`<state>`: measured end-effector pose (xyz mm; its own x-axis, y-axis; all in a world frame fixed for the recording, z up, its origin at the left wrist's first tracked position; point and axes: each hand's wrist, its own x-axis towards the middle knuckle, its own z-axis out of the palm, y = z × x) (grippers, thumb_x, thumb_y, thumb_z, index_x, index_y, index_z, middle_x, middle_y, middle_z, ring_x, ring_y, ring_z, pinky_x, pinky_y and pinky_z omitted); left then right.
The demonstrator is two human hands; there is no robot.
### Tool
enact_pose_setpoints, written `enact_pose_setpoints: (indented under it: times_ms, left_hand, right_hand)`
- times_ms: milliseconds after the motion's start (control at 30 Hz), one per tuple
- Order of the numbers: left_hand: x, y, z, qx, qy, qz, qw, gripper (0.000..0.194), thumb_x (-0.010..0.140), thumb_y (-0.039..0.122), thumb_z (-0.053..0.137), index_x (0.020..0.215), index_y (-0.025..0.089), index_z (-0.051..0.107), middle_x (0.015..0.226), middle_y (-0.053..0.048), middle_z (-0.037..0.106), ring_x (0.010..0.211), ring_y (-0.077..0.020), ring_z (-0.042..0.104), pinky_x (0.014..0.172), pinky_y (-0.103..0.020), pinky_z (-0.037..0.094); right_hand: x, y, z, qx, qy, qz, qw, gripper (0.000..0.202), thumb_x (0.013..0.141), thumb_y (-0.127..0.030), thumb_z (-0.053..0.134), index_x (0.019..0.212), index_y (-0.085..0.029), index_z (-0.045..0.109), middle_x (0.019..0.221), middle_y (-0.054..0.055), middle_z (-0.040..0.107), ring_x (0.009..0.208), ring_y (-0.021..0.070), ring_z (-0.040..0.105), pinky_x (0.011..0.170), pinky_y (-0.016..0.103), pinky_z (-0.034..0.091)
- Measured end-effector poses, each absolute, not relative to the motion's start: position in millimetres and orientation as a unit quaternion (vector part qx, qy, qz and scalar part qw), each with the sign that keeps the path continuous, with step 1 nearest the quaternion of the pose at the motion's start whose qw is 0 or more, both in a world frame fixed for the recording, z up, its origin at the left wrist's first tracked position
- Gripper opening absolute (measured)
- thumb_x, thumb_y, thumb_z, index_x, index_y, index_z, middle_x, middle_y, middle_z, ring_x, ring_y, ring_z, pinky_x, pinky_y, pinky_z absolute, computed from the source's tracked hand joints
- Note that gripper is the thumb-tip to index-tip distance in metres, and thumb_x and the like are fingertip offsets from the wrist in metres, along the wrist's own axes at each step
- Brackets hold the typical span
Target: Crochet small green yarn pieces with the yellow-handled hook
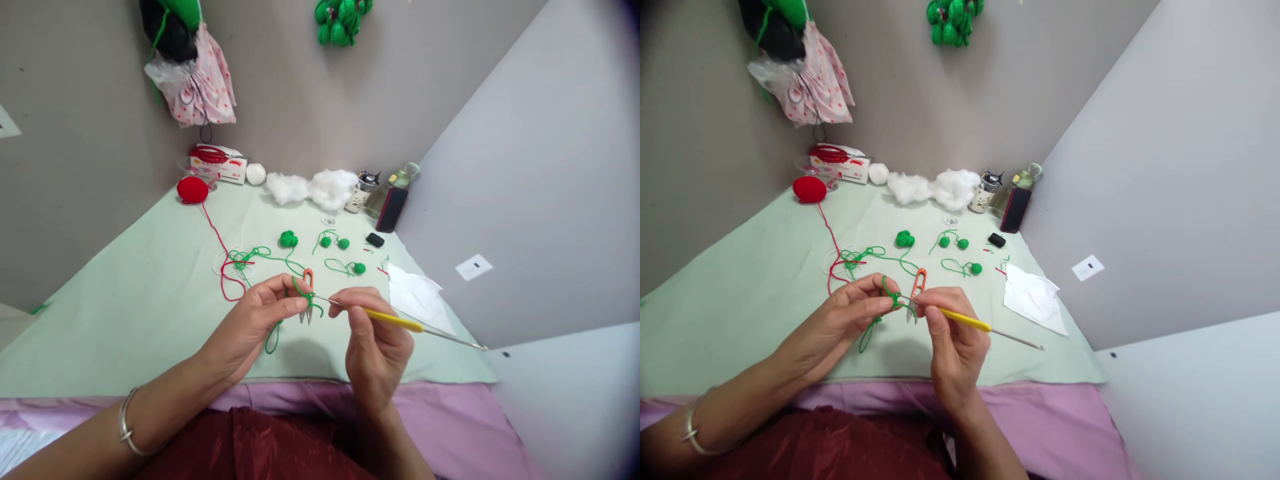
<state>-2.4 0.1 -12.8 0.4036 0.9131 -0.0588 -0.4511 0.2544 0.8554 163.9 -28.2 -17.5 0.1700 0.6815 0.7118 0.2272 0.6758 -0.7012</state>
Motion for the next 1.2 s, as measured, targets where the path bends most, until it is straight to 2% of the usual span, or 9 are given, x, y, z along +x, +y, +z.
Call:
enact_pose_setpoints:
  times_ms: [233,367,500,667,800,867,967,1100,1200]
  left_hand:
    - [-1,0,-11,0.4,0.295,0.47,0.729,0.008,0.083,0.026,0.082,0.089,0.022,0.078,0.086,0.0,0.066,0.087,-0.0167,0.056,0.085,-0.028,0.044]
    - [1,0,-12,0.395,0.283,0.455,0.746,0.025,0.081,0.026,0.084,0.106,0.023,0.082,0.091,-0.002,0.07,0.092,-0.019,0.059,0.091,-0.031,0.044]
    - [0,2,-14,0.385,0.281,0.452,0.754,0.042,0.079,0.025,0.088,0.12,0.027,0.082,0.081,0.001,0.067,0.082,-0.0164,0.059,0.087,-0.031,0.045]
    - [-4,6,-13,0.381,0.291,0.478,0.736,0.031,0.079,0.025,0.089,0.109,0.027,0.086,0.078,0.002,0.066,0.078,-0.0142,0.059,0.084,-0.029,0.045]
    - [-5,5,-11,0.382,0.285,0.481,0.736,0.026,0.08,0.025,0.088,0.106,0.026,0.086,0.076,0.002,0.065,0.076,-0.014,0.059,0.081,-0.028,0.045]
    - [-7,5,-11,0.391,0.287,0.482,0.729,0.025,0.081,0.026,0.087,0.106,0.026,0.086,0.076,0.002,0.066,0.077,-0.0139,0.06,0.082,-0.028,0.046]
    - [-8,4,-13,0.418,0.303,0.495,0.699,0.025,0.081,0.027,0.088,0.106,0.027,0.086,0.077,0.003,0.068,0.078,-0.0134,0.06,0.081,-0.027,0.046]
    - [-6,5,-14,0.427,0.319,0.506,0.678,0.036,0.08,0.026,0.09,0.115,0.028,0.082,0.078,0.005,0.067,0.078,-0.0123,0.059,0.079,-0.025,0.046]
    - [-4,5,-13,0.378,0.301,0.491,0.725,0.045,0.078,0.025,0.091,0.122,0.026,0.08,0.078,0.004,0.067,0.076,-0.0124,0.06,0.078,-0.026,0.047]
  right_hand:
    - [163,-30,-16,-0.383,-0.644,0.133,0.649,0.022,0.101,-0.014,0.058,0.103,-0.026,0.076,0.087,0.002,0.075,0.079,0.0179,0.068,0.069,0.034,0.057]
    - [163,-29,-19,-0.377,-0.659,0.158,0.632,0.021,0.102,-0.017,0.059,0.104,-0.027,0.077,0.095,0.005,0.077,0.088,0.0199,0.072,0.073,0.037,0.06]
    - [161,-26,-22,-0.356,-0.661,0.197,0.63,0.02,0.103,-0.02,0.059,0.104,-0.027,0.078,0.098,0.006,0.08,0.089,0.0202,0.073,0.072,0.036,0.06]
    - [163,-15,-24,-0.321,-0.575,0.334,0.674,0.016,0.103,-0.029,0.061,0.095,-0.023,0.074,0.091,0.004,0.078,0.068,0.0136,0.067,0.066,0.031,0.059]
    - [166,-13,-22,-0.318,-0.568,0.374,0.66,0.019,0.104,-0.034,0.059,0.093,-0.023,0.07,0.086,0.003,0.076,0.065,0.0135,0.067,0.061,0.029,0.058]
    - [168,-16,-19,-0.33,-0.596,0.331,0.653,0.018,0.105,-0.029,0.057,0.096,-0.023,0.071,0.088,0.003,0.075,0.069,0.014,0.068,0.066,0.031,0.059]
    - [170,-24,-16,-0.354,-0.665,0.199,0.627,0.022,0.105,-0.018,0.052,0.101,-0.024,0.073,0.09,0.004,0.075,0.081,0.0178,0.072,0.077,0.036,0.062]
    - [168,-31,-22,-0.365,-0.765,-0.028,0.53,0.028,0.1,-0.008,0.058,0.115,-0.025,0.073,0.103,0.007,0.077,0.093,0.0195,0.074,0.078,0.033,0.063]
    - [166,-30,-30,-0.356,-0.793,-0.154,0.47,0.039,0.096,-0.003,0.06,0.125,-0.025,0.073,0.111,0.009,0.075,0.101,0.0207,0.074,0.082,0.032,0.064]
